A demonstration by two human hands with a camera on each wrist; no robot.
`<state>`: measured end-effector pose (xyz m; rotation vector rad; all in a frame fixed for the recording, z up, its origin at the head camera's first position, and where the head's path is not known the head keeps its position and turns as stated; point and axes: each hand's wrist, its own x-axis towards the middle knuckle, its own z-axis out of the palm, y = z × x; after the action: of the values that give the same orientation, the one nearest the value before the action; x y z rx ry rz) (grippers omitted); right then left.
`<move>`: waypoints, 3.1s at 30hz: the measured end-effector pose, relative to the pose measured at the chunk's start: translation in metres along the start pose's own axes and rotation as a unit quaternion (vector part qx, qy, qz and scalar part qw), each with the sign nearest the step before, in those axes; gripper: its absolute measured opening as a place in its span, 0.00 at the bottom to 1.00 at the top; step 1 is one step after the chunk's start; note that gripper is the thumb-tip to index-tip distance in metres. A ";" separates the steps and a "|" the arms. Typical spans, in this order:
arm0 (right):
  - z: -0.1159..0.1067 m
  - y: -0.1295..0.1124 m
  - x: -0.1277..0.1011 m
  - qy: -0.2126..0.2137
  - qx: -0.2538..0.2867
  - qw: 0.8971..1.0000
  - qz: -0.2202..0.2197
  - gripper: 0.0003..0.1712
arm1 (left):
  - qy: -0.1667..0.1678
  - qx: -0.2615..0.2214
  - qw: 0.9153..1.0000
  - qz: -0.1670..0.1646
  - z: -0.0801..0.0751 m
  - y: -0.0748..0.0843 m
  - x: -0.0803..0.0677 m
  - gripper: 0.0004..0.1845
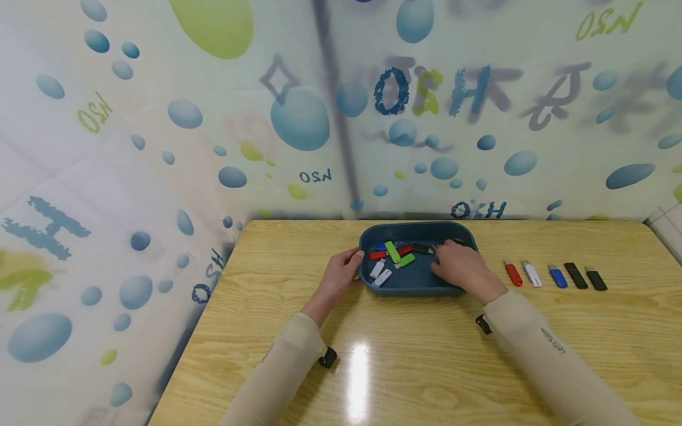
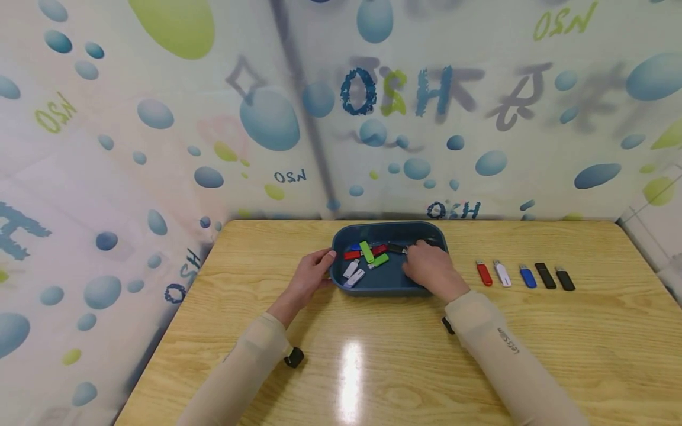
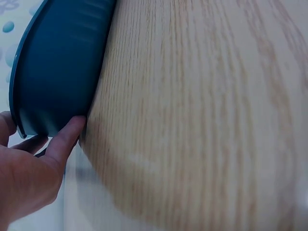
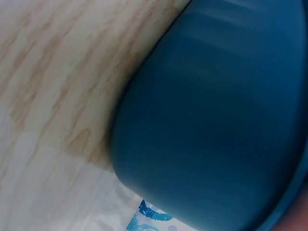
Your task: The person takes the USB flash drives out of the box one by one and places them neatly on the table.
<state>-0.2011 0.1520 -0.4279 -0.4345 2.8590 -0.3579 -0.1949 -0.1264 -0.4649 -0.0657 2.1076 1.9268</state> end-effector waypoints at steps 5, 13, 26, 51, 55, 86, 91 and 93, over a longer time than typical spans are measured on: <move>0.003 0.002 -0.004 0.014 0.005 0.999 -0.044 0.11 | 0.001 0.002 1.000 0.001 0.000 -0.002 0.001 0.27; 0.005 0.003 -0.006 0.052 0.027 0.997 -0.045 0.06 | 0.003 0.010 1.000 -0.004 -0.001 -0.002 0.002 0.27; 0.014 0.002 0.001 0.109 -0.038 0.993 0.012 0.20 | 0.003 0.005 1.000 -0.006 -0.001 -0.001 0.001 0.27; -0.002 0.005 -0.007 0.113 0.066 0.991 0.018 0.09 | 0.007 0.016 1.000 -0.006 0.000 -0.002 0.002 0.27; -0.010 0.005 -0.016 0.122 0.092 0.988 0.027 0.11 | 0.008 0.016 1.000 -0.006 0.000 -0.002 0.002 0.27; -0.044 0.077 -0.077 0.192 0.140 0.969 0.071 0.19 | 0.006 0.011 1.000 -0.006 -0.001 -0.001 0.001 0.27; -0.043 0.101 -0.087 0.202 0.129 0.968 0.074 0.19 | 0.006 0.007 1.000 -0.007 -0.001 -0.002 0.002 0.27; -0.042 0.111 -0.090 0.204 0.125 0.968 0.079 0.19 | 0.006 0.007 1.000 -0.008 -0.001 -0.002 0.002 0.27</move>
<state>-0.1567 0.2916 -0.4017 -0.0899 3.1480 -0.8532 -0.1966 -0.1273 -0.4675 -0.0896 2.1217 1.9070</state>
